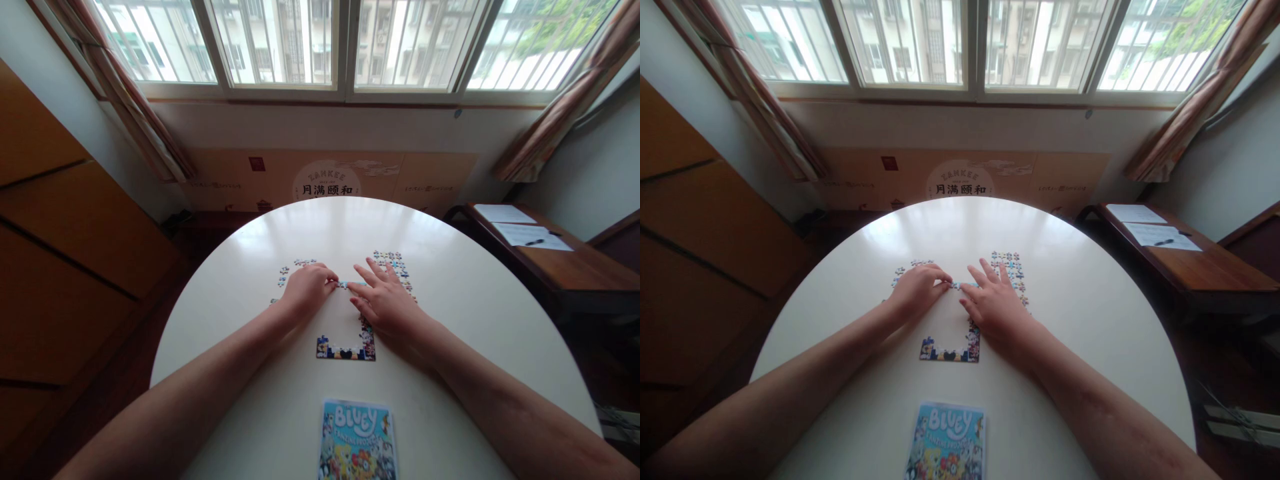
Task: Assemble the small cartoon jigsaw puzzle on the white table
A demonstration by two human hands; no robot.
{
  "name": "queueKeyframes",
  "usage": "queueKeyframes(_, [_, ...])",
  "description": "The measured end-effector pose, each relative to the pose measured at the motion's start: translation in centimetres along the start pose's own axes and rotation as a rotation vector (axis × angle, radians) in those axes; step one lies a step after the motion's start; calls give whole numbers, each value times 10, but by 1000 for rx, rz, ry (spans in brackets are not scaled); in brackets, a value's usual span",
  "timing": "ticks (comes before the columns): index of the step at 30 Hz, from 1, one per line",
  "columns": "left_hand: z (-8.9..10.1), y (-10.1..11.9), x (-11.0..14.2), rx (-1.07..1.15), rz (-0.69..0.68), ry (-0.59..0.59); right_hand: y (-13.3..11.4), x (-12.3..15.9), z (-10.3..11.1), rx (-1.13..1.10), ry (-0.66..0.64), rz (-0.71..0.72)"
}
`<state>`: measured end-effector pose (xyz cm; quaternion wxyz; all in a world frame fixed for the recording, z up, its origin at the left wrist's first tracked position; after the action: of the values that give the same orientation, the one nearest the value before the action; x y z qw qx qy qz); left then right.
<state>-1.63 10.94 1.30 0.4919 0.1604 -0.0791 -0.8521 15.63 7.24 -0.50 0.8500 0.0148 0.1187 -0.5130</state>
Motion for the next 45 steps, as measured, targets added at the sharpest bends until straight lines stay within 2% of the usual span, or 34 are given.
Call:
queueKeyframes(9, [-5,0,-2,8,-55,31,-1,1,1,-9,-4,-4])
queueKeyframes(16, [-5,3,-3,-99,-77,-14,-1,1,-1,-2,5,-1])
queueKeyframes(21, [-3,6,-2,-92,-78,3,-1,0,-1,-2,3,0])
queueKeyframes(24, [13,0,1,-103,-66,74,-2,0,-2,2,5,-9])
queueKeyframes(27, [41,-21,6,-157,13,148,-2,1,-3,4,13,-5])
queueKeyframes(31, [70,-56,15,-240,133,87,-2,1,-4,-4,19,0])
queueKeyframes(35, [67,-69,18,-222,82,-89,-1,1,-4,-7,23,-8])
queueKeyframes(37, [65,-68,19,-209,62,-119,-2,2,-4,-2,25,-7])
queueKeyframes(42, [86,-76,21,-252,169,72,-1,2,-6,15,46,-6])
queueKeyframes(45, [90,-79,23,-256,146,64,0,3,-6,15,61,-2])
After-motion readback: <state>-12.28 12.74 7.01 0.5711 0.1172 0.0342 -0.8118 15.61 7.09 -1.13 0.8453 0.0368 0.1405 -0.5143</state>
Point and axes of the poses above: each hand's wrist, its own x-axis away from the middle knuckle, its own z-axis out of the back of the hand, y = z × x, the point moved 4 cm from there along -x, towards the middle knuckle, and after that the axes turned 6 degrees about -z, right-handed, at the moved point
